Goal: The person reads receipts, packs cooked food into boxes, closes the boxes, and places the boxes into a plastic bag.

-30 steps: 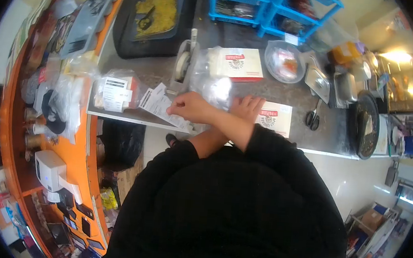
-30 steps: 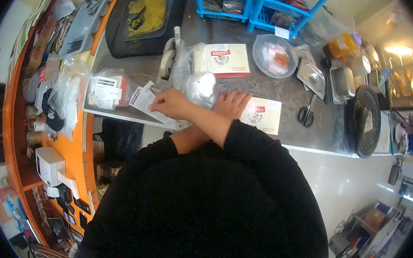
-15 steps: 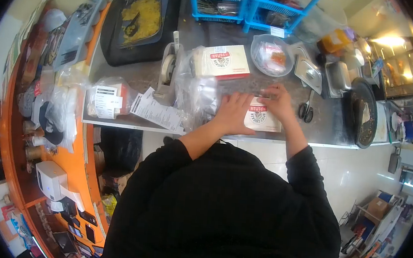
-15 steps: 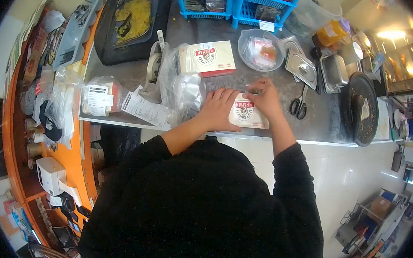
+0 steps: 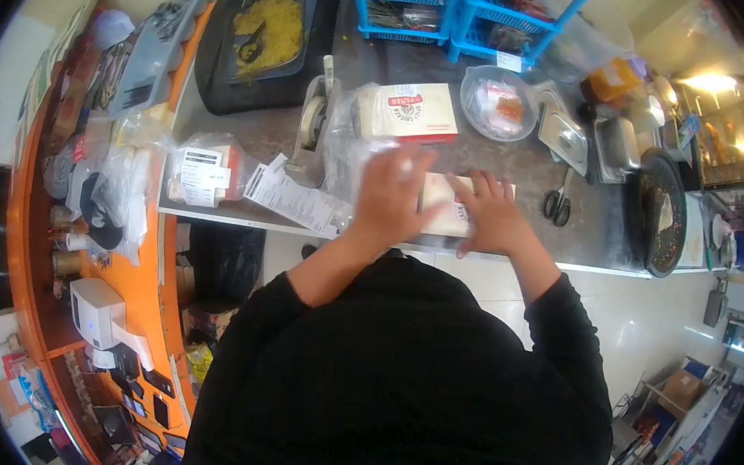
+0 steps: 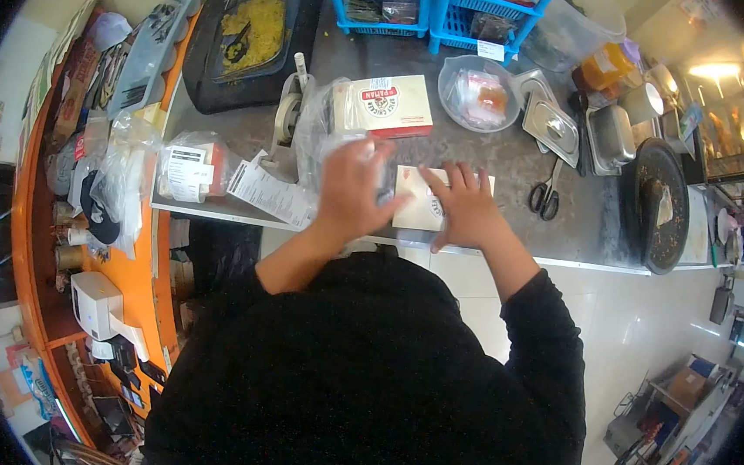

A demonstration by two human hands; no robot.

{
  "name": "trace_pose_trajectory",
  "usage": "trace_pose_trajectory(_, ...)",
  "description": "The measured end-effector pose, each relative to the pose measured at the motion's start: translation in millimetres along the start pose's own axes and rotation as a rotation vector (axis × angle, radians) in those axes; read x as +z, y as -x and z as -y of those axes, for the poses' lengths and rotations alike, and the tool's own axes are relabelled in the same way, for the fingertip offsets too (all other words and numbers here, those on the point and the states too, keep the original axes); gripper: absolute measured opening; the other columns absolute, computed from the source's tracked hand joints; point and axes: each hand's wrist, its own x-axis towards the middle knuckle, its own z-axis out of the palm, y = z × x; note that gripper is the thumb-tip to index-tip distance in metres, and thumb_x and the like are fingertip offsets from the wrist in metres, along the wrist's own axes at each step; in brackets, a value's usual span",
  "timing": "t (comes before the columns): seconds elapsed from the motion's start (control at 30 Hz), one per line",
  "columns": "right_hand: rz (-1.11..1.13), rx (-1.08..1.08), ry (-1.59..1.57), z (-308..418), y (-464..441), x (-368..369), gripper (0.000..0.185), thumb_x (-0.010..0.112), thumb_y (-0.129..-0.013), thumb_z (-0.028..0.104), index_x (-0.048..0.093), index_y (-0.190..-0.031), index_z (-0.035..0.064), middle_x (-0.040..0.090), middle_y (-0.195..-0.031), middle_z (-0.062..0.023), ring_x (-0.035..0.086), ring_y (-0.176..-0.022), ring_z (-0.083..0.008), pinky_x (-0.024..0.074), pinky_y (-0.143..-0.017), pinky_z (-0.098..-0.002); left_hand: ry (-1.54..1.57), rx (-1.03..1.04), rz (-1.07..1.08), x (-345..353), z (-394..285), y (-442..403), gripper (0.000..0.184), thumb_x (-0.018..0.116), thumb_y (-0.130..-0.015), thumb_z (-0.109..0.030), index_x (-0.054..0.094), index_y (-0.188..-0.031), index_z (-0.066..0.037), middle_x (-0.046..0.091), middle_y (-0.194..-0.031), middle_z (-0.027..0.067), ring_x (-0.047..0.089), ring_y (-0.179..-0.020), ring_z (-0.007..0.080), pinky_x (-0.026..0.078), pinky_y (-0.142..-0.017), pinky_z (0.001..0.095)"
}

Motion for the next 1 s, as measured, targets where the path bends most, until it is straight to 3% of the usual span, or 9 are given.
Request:
trace_pose_trajectory(0.2,0.142,0.096,-0.128,7.9,-10.0,-9.6,0.105,0.08,-0.049,0.028,0.031,-0.143,0.0247,0.048,-0.116,-0.0163,0.045,-0.113,-0.0346,0.0349,-0.093,-0.0483,-0.292,-0.512,-0.16,-24.4,35.1,32.2,0.063,0.069,-0.075,-0.02,0.037,-0.126,-0.003,0.052,-0.112,0.0161,0.051,-0.104,0.0378,0.039,-0.09,0.0476)
trace_pose_trajectory(0.3,0.124,0.131,-0.345,5.6,-15.4,-22.0,0.106,0.081,-0.049,0.027,0.031,-0.143,0.0265,0.048,-0.114,-0.0168,0.045,-0.111,-0.035,0.0357,-0.092,-0.0473,0.23,-1.005,0.016,-32.9,56.5,53.2,0.046,0.062,-0.08,-0.014,0.042,-0.121,-0.004,0.058,-0.1,0.0158,0.057,-0.094,0.0359,0.043,-0.084,0.0427)
trace_pose_trajectory(0.4,0.014,0.044,-0.73,13.2,-33.1,-34.0,0.109,0.083,-0.049,0.025,0.029,-0.144,0.0215,0.045,-0.119,-0.0169,0.044,-0.115,-0.0356,0.0377,-0.095,-0.0465,0.218,-0.896,-0.169,-29.5,70.8,79.3,0.035,0.058,-0.084,-0.014,0.047,-0.115,-0.003,0.06,-0.089,0.016,0.06,-0.087,0.0348,0.045,-0.079,0.0402)
trace_pose_trajectory(0.5,-0.28,-0.177,-1.014,48.8,-70.0,-26.2,0.114,0.086,-0.049,0.025,0.025,-0.144,0.0131,0.04,-0.126,-0.0176,0.04,-0.12,-0.0351,0.0394,-0.097,-0.0449,0.329,-0.984,-0.17,-17.2,88.8,104.3,0.025,0.054,-0.09,-0.015,0.05,-0.11,-0.002,0.061,-0.09,0.0143,0.061,-0.077,0.0278,0.047,-0.069,0.0364)
trace_pose_trajectory(0.57,-0.392,-0.237,-1.01,77.4,-97.9,-8.2,0.115,0.087,-0.049,0.027,0.024,-0.143,0.0064,0.034,-0.132,-0.0176,0.037,-0.123,-0.034,0.0401,-0.099,-0.0437,0.605,-1.038,-0.244,-21.3,78.2,99.4,0.02,0.051,-0.093,-0.017,0.051,-0.108,-0.003,0.06,-0.085,0.0107,0.057,-0.068,0.0209,0.046,-0.061,0.0316)
trace_pose_trajectory(0.67,-0.557,-0.288,-1.113,119.6,-128.4,31.0,0.112,0.087,-0.049,0.031,0.027,-0.141,0.0081,0.035,-0.129,-0.0199,0.038,-0.12,-0.0364,0.0376,-0.096,-0.0464,0.951,-1.098,-0.389,-31.7,71.7,103.5,0.017,0.046,-0.097,-0.02,0.052,-0.103,-0.005,0.054,-0.073,0.0049,0.048,-0.054,0.012,0.04,-0.049,0.0246)
trace_pose_trajectory(0.8,-0.388,-0.299,-0.877,131.7,-125.1,61.2,0.108,0.085,-0.05,0.035,0.031,-0.141,0.0166,0.04,-0.123,-0.0218,0.039,-0.116,-0.0411,0.0283,-0.099,-0.0494,1.209,-1.239,-0.607,-74.3,65.9,111.9,0.021,0.044,-0.099,-0.025,0.053,-0.102,-0.007,0.044,-0.059,0.0,0.038,-0.044,0.0089,0.034,-0.04,0.0229)
trace_pose_trajectory(0.9,-0.255,-0.44,-0.581,119.3,-109.9,38.8,0.101,0.083,-0.054,0.031,0.032,-0.142,0.0242,0.041,-0.123,-0.0216,0.04,-0.116,-0.0405,0.0342,-0.097,-0.0481,1.388,-1.061,-0.721,-106.8,57.3,114.5,0.026,0.046,-0.098,-0.028,0.054,-0.108,-0.006,0.043,-0.057,-0.0014,0.035,-0.04,0.0072,0.03,-0.038,0.0219)
trace_pose_trajectory(1.0,0.115,-0.456,-0.341,117.1,-95.9,-2.0,0.095,0.079,-0.059,0.024,0.034,-0.142,0.0308,0.04,-0.125,-0.0233,0.041,-0.117,-0.0408,0.0402,-0.095,-0.0461,1.195,-1.09,-0.725,-134.0,28.2,82.8,0.032,0.048,-0.097,-0.03,0.052,-0.118,-0.005,0.035,-0.051,-0.0025,0.032,-0.038,0.0068,0.027,-0.037,0.0222)
